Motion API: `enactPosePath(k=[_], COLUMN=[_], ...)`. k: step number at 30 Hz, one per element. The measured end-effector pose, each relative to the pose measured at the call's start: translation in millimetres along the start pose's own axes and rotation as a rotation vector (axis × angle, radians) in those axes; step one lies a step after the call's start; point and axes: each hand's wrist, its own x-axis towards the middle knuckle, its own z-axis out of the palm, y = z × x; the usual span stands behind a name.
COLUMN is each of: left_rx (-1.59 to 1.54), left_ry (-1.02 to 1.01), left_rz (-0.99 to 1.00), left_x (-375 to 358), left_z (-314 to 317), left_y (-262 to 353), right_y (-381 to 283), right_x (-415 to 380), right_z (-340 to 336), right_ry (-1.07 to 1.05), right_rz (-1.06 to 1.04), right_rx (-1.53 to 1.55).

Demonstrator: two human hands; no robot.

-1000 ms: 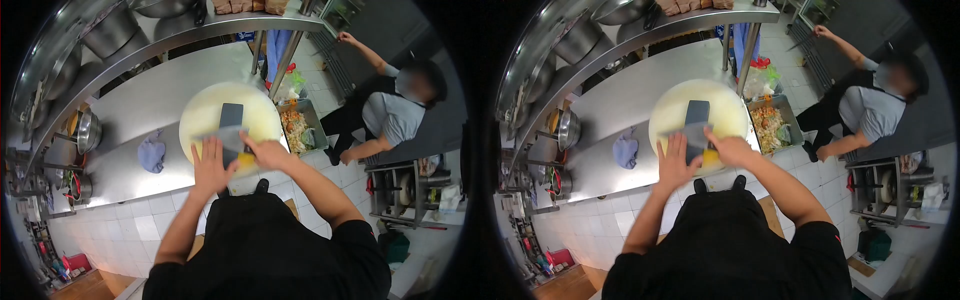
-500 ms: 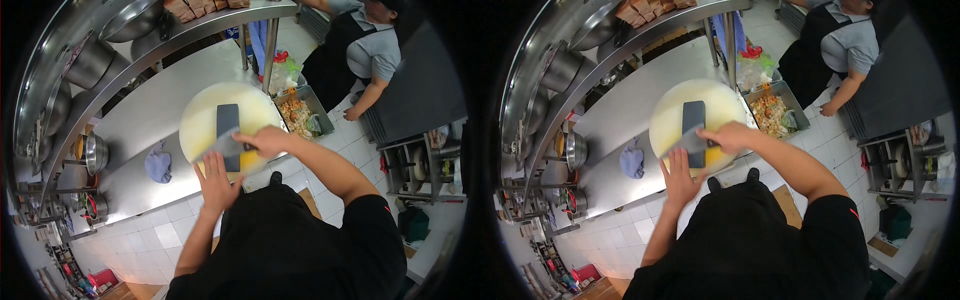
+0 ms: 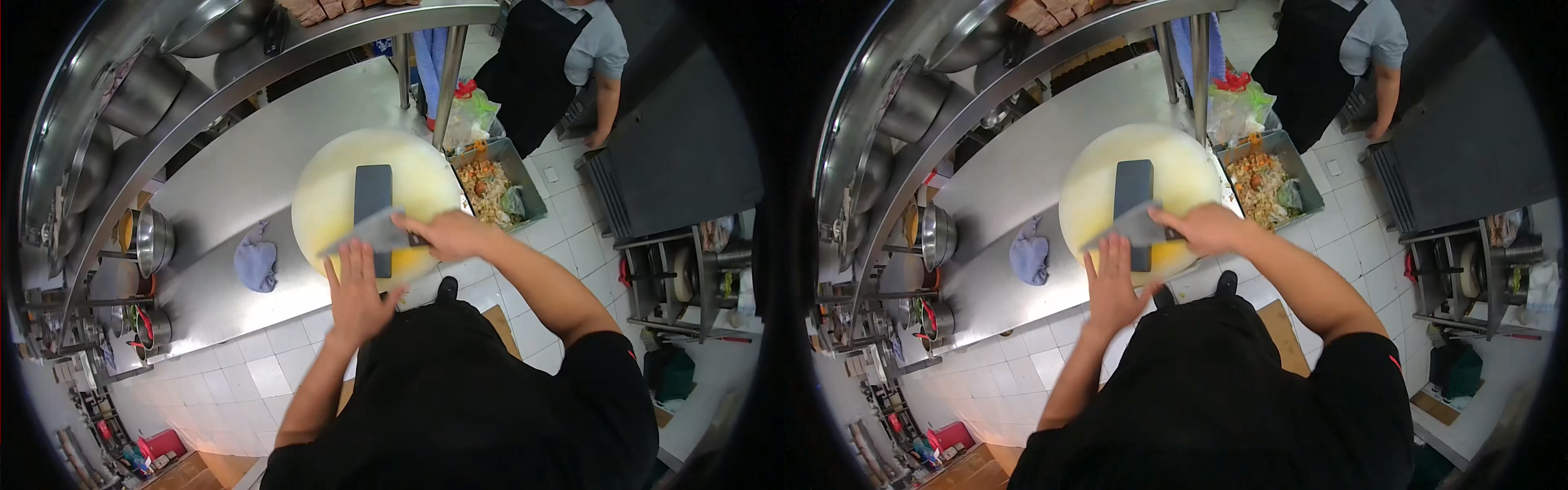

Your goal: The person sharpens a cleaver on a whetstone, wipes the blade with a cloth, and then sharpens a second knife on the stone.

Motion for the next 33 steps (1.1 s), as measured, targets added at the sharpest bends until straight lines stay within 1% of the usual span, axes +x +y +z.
enactPosePath(k=[2,3,4,5,6,8,9,11,12,13,15,16,18,19,21,23,24,25,27,28,29,30,31,32,33], left_rx=[-0.066,-0.070,-0.085,-0.097,-0.066,-0.091,-0.100,-0.137,-0.107,-0.123,-0.127,-0.132,-0.222,-0.230,-0.159,-0.201,-0.241,-0.244,-0.170,-0.166,-0.181,-0.194,-0.189,-0.125,-0.063], left_ry=[-0.039,-0.040,0.006,0.056,0.042,-0.029,-0.029,-0.167,-0.139,-0.147,-0.051,-0.049,0.004,-0.005,0.047,0.021,-0.009,-0.010,-0.016,-0.013,-0.006,0.001,0.002,0.046,0.087], left_rz=[0.016,0.011,0.033,0.060,0.074,0.064,0.053,0.066,0.101,0.086,0.188,0.179,0.234,0.223,0.257,0.231,0.213,0.210,0.219,0.214,0.167,0.129,0.139,0.096,0.048], left_x=[-26.5,-20.7,-9.3,8.2,37.9,97.8,114.4,131.1,119.4,95.5,46.0,41.5,27.4,35.0,91.0,125.8,131.9,121.7,78.0,48.7,14.5,-0.1,3.9,6.3,7.8], left_z=[-1.6,2.1,8.5,14.9,19.4,10.2,4.3,-4.5,0.0,3.2,4.7,6.3,10.9,13.8,17.0,18.4,13.9,11.9,5.9,3.8,2.0,-0.2,1.4,4.1,6.2], left_y=[17.3,15.8,12.3,6.8,-4.0,-14.9,-14.3,-9.0,-3.0,6.0,24.8,29.1,38.8,39.2,29.7,26.2,26.5,27.1,27.2,28.4,30.5,26.8,17.2,8.6,1.4], right_y=[-12.1,-7.6,-1.4,5.5,12.5,35.7,39.7,40.9,42.2,35.9,12.4,11.0,6.9,6.6,23.6,27.1,26.2,21.4,3.2,-7.4,-9.7,-13.8,-16.0,-11.0,-17.6], right_x=[-25.5,-23.2,-18.5,-12.9,-2.5,14.8,17.5,9.0,2.6,-11.4,-51.0,-60.4,-76.7,-73.6,-50.8,-36.2,-33.6,-37.8,-53.8,-64.9,-65.6,-62.3,-58.8,-44.8,-27.7], right_z=[8.2,8.5,9.5,6.9,-3.6,-10.5,-11.8,-2.3,2.8,10.6,30.2,38.0,57.0,48.2,40.3,30.5,28.0,29.5,37.7,41.8,50.4,56.9,59.9,58.2,37.8], right_ry=[-0.069,-0.076,-0.044,-0.006,0.027,0.177,0.236,0.236,0.242,0.219,0.102,0.095,0.105,0.181,0.349,0.362,0.380,0.376,0.239,0.184,0.186,0.300,0.413,0.167,0.129], right_rz=[0.022,0.020,0.051,0.086,0.156,0.191,0.215,0.234,0.251,0.245,0.323,0.318,0.388,0.386,0.387,0.409,0.438,0.436,0.402,0.333,0.329,0.162,-0.001,0.129,0.151], right_rx=[-0.006,-0.007,-0.023,-0.041,-0.049,-0.043,-0.043,-0.064,-0.082,-0.085,-0.102,-0.108,-0.126,-0.120,-0.128,-0.136,-0.138,-0.139,-0.099,-0.059,-0.056,-0.097,-0.141,-0.050,-0.025])
